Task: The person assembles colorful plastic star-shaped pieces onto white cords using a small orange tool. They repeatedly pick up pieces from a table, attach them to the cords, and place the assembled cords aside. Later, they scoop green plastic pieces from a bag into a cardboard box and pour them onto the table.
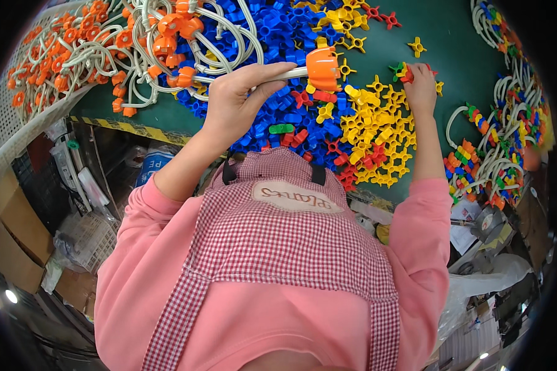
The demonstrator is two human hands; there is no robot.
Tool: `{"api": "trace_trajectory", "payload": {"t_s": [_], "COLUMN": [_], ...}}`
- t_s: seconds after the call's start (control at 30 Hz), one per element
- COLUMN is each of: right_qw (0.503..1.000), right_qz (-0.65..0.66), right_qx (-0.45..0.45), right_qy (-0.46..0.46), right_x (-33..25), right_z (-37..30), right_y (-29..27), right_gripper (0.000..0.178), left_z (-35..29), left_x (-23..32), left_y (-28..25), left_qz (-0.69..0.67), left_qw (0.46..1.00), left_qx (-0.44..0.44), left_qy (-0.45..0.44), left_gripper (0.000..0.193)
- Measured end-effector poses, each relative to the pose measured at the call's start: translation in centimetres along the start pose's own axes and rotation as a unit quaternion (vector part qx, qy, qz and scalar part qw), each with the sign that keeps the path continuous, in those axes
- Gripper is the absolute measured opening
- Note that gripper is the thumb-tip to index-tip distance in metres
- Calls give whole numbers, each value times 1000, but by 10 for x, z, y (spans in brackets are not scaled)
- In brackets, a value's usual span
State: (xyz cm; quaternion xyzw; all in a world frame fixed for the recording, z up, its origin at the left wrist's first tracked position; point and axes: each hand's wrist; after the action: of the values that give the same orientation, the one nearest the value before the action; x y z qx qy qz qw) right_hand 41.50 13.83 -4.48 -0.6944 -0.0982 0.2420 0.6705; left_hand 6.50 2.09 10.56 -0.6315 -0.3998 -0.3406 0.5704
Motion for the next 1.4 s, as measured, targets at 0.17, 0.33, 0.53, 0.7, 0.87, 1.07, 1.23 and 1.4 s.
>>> {"api": "trace_trajectory", "payload": {"t_s": [0.17,0.33,0.53,0.7,0.87,1.07,1.23,1.4], "right_qw": [996,991,938,911,635,600,792,925], "right_qz": [-67,128,281,363,694,731,583,365], "right_qx": [-56,27,-143,-81,-28,-42,-72,-91], "right_qy": [-8,-35,145,177,337,323,165,-60], "right_x": [2,-88,-162,-148,-156,-166,-163,-163], "right_z": [-1,5,11,-9,-24,-24,-26,-21], "right_y": [9,8,24,19,-17,-30,-33,-58], "right_gripper": [30,32,35,29,18,20,27,35], "left_z": [-9,-13,-12,-13,-4,-7,-9,-2], "left_x": [-2,-13,-7,-16,-33,-18,-19,-17], "left_y": [-2,1,9,5,22,19,14,5], "left_qz": [-74,-110,-143,-148,-174,-213,-257,-213], "left_qw": [995,990,986,983,981,975,965,967], "left_qx": [14,57,54,70,42,-12,-41,-143], "left_qy": [-62,-68,-69,-85,-78,-68,-33,3], "left_gripper": [30,29,28,28,29,29,28,26]}}
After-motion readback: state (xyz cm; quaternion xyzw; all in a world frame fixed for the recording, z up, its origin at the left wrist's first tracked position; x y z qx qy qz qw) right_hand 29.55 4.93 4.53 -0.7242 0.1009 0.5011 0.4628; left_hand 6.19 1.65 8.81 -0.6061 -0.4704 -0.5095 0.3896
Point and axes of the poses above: each hand's wrist, its own z-axis towards the middle knuckle, its own y-axis out of the palm, x = y × z, and after that the axes turned 8 degrees about -y, right-handed
